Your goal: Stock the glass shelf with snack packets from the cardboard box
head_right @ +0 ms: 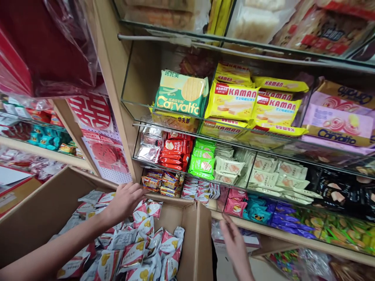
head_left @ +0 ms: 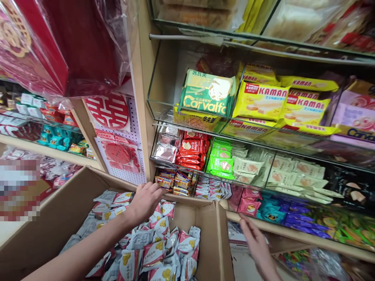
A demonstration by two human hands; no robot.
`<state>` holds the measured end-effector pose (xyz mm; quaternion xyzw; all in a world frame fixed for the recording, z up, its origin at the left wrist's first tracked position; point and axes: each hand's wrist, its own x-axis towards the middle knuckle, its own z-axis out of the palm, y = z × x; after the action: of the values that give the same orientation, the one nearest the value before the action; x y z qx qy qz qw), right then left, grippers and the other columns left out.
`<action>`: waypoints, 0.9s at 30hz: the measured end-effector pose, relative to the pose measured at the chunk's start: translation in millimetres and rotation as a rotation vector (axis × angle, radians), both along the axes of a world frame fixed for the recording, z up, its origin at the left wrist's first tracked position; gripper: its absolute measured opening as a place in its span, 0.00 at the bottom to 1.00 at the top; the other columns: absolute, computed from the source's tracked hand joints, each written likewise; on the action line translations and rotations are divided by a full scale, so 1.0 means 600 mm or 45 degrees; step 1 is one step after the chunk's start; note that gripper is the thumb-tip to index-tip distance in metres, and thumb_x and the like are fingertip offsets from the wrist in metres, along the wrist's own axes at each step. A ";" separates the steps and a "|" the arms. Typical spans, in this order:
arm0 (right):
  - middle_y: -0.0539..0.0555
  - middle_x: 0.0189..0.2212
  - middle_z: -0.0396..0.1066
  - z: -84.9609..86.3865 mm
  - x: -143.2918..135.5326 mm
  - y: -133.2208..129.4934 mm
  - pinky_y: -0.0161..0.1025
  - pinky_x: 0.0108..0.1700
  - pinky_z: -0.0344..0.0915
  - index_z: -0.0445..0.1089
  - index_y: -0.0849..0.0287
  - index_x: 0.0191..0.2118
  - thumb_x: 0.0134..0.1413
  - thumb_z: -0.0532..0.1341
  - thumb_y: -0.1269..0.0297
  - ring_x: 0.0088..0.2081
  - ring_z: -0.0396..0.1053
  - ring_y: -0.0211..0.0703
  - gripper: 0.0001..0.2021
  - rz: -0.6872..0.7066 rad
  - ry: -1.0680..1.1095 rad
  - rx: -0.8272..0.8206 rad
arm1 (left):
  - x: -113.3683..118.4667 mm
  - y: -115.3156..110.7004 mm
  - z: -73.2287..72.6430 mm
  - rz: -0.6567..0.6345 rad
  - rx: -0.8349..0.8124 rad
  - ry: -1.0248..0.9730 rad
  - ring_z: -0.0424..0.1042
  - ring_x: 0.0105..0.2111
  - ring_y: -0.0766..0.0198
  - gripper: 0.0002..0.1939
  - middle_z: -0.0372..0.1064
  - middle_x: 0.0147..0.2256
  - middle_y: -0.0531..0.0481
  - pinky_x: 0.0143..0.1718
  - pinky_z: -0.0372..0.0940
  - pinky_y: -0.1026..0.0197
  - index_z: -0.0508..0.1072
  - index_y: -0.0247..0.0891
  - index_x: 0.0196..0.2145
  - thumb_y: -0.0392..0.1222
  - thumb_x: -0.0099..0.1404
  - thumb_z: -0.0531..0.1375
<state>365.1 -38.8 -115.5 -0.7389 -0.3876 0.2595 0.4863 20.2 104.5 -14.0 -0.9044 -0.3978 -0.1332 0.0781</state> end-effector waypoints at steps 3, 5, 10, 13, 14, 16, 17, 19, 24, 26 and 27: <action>0.56 0.59 0.50 -0.003 -0.100 -0.035 0.42 0.56 0.53 0.52 0.58 0.58 0.44 0.57 0.45 0.59 0.49 0.48 0.37 0.259 0.363 -0.015 | -0.011 0.006 -0.002 -0.008 0.011 -0.052 0.62 0.34 0.59 0.11 0.66 0.31 0.49 0.33 0.49 0.57 0.69 0.42 0.40 0.38 0.65 0.49; 0.55 0.59 0.49 -0.001 -0.151 -0.040 0.40 0.54 0.57 0.41 0.55 0.62 0.43 0.59 0.50 0.57 0.52 0.47 0.42 0.402 0.549 0.016 | -0.014 0.008 -0.003 0.000 0.021 -0.083 0.62 0.33 0.60 0.10 0.66 0.31 0.49 0.33 0.49 0.57 0.70 0.42 0.39 0.39 0.65 0.49; 0.53 0.60 0.47 0.011 -0.183 -0.031 0.39 0.58 0.48 0.39 0.59 0.62 0.39 0.55 0.68 0.59 0.48 0.44 0.41 0.445 0.623 -0.013 | -0.007 0.019 -0.008 0.028 0.081 -0.143 0.62 0.32 0.60 0.11 0.66 0.30 0.50 0.32 0.48 0.58 0.70 0.43 0.39 0.40 0.64 0.50; 0.52 0.60 0.47 0.015 -0.181 -0.029 0.38 0.59 0.47 0.40 0.59 0.62 0.36 0.53 0.70 0.60 0.47 0.43 0.41 0.362 0.629 0.004 | 0.003 0.027 -0.012 0.013 0.096 -0.166 0.62 0.32 0.59 0.11 0.66 0.30 0.49 0.32 0.49 0.58 0.70 0.43 0.40 0.41 0.64 0.49; 0.52 0.60 0.48 0.014 -0.182 -0.030 0.38 0.59 0.47 0.41 0.59 0.61 0.36 0.53 0.70 0.59 0.47 0.43 0.41 0.329 0.618 0.021 | 0.005 0.029 -0.013 0.007 0.100 -0.170 0.62 0.33 0.60 0.12 0.66 0.30 0.49 0.32 0.49 0.57 0.70 0.43 0.40 0.42 0.64 0.49; 0.52 0.59 0.49 0.012 -0.183 -0.032 0.38 0.58 0.48 0.41 0.58 0.61 0.36 0.53 0.70 0.58 0.50 0.43 0.41 0.282 0.580 0.032 | 0.010 0.029 -0.014 0.008 0.110 -0.169 0.61 0.33 0.59 0.13 0.66 0.30 0.49 0.33 0.49 0.57 0.70 0.44 0.41 0.42 0.65 0.48; 0.53 0.59 0.50 0.010 -0.182 -0.034 0.38 0.57 0.50 0.40 0.58 0.62 0.37 0.53 0.69 0.58 0.52 0.43 0.41 0.283 0.561 0.018 | 0.012 0.027 -0.013 0.012 0.112 -0.161 0.61 0.33 0.59 0.13 0.66 0.30 0.49 0.33 0.49 0.56 0.70 0.44 0.41 0.43 0.65 0.48; 0.55 0.58 0.51 0.012 -0.177 -0.040 0.38 0.55 0.54 0.38 0.59 0.62 0.38 0.54 0.66 0.56 0.55 0.44 0.41 0.326 0.513 -0.047 | 0.013 0.023 -0.010 0.021 0.096 -0.135 0.60 0.33 0.59 0.13 0.66 0.31 0.48 0.34 0.49 0.56 0.69 0.43 0.42 0.42 0.65 0.48; 0.61 0.58 0.50 0.064 -0.178 -0.039 0.50 0.57 0.50 0.50 0.63 0.58 0.44 0.57 0.56 0.57 0.50 0.54 0.34 0.195 -0.265 0.013 | 0.007 0.019 -0.003 -0.034 -0.035 -0.083 0.60 0.36 0.58 0.15 0.66 0.35 0.47 0.37 0.50 0.56 0.66 0.40 0.46 0.39 0.64 0.48; 0.60 0.55 0.55 0.093 -0.197 -0.018 0.51 0.57 0.48 0.61 0.61 0.51 0.49 0.54 0.57 0.57 0.51 0.53 0.23 0.292 -0.647 0.203 | 0.006 0.020 -0.002 -0.049 -0.082 -0.088 0.60 0.37 0.57 0.15 0.65 0.36 0.47 0.37 0.50 0.56 0.65 0.40 0.47 0.37 0.63 0.48; 0.60 0.53 0.59 0.103 -0.210 -0.003 0.49 0.56 0.50 0.64 0.60 0.48 0.52 0.51 0.59 0.55 0.54 0.51 0.19 0.440 -0.762 0.224 | 0.005 0.020 -0.001 -0.046 -0.094 -0.091 0.60 0.37 0.57 0.16 0.65 0.36 0.47 0.37 0.50 0.55 0.65 0.40 0.47 0.37 0.62 0.48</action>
<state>239.0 -40.4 -53.4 -0.6608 -0.6531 0.0758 0.3620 23.5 116.2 -14.6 -0.9083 -0.3887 -0.1521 0.0282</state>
